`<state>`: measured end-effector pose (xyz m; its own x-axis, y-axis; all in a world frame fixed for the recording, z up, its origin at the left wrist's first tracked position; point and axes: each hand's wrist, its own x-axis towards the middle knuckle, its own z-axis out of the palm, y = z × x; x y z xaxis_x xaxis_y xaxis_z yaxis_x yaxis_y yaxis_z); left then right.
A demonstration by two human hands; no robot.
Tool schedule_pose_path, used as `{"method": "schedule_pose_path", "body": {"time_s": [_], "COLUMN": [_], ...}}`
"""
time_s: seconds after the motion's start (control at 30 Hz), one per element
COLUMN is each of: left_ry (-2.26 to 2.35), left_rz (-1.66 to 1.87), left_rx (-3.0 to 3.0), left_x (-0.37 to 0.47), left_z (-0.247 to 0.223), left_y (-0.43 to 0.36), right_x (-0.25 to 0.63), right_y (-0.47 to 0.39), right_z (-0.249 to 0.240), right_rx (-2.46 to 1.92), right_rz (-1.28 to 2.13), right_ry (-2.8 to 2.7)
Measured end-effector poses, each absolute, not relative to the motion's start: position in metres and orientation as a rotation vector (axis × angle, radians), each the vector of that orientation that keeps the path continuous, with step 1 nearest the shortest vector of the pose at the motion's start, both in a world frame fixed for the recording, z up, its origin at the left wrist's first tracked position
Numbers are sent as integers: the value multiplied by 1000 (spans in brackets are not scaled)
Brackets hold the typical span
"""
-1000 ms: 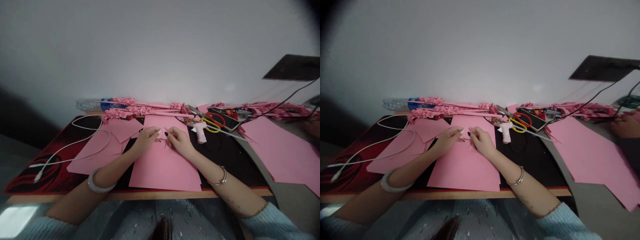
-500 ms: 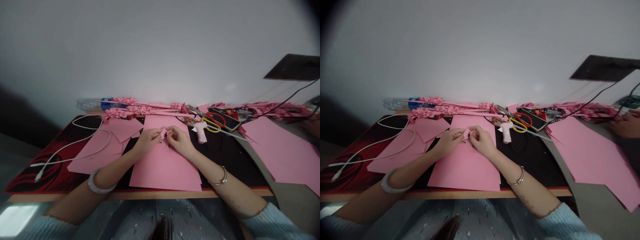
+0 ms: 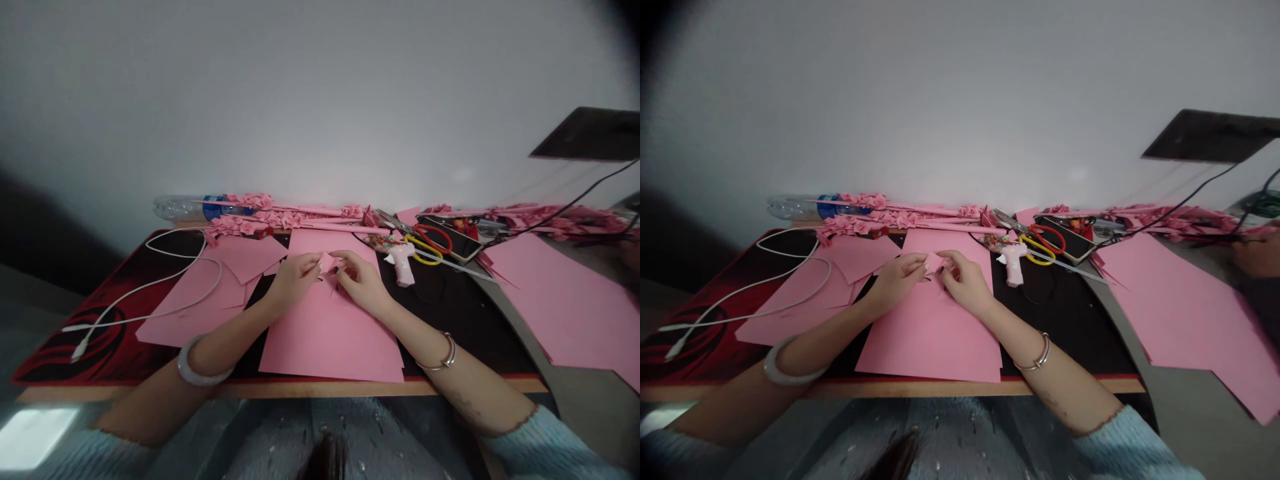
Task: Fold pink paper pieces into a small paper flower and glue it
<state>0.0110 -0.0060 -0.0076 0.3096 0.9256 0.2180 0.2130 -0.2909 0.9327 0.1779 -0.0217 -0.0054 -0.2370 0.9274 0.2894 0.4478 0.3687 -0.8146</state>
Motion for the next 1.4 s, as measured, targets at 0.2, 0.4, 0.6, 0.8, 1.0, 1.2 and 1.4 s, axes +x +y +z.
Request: {"method": "schedule_pose_path", "body": {"time_s": [0.2, 0.4, 0.6, 0.8, 1.0, 1.2, 1.4], "left_ry": [930, 863, 888, 882, 831, 831, 848], "left_rz": [1085, 1063, 1050, 1044, 998, 913, 926], "left_rx": [1592, 1456, 1403, 1415, 1340, 1228, 1174], "left_x": [11, 12, 11, 11, 14, 16, 17], "left_z": [-10, -10, -8, -7, -5, 0, 3], "left_y": [-5, -5, -5, -6, -8, -12, -14], "right_x": [177, 178, 178, 179, 180, 180, 179], "right_y": [-23, -23, -23, -22, -22, -24, -25], "right_z": [-1, -1, -2, -6, -3, 1, 2], "right_rx": [-1188, -1169, -1166, -1172, -1175, -1114, -1097], "right_rz": [758, 773, 783, 729, 583, 475, 466], "right_ry": [-1784, -1770, -1794, -1785, -1775, -1766, -1758]}}
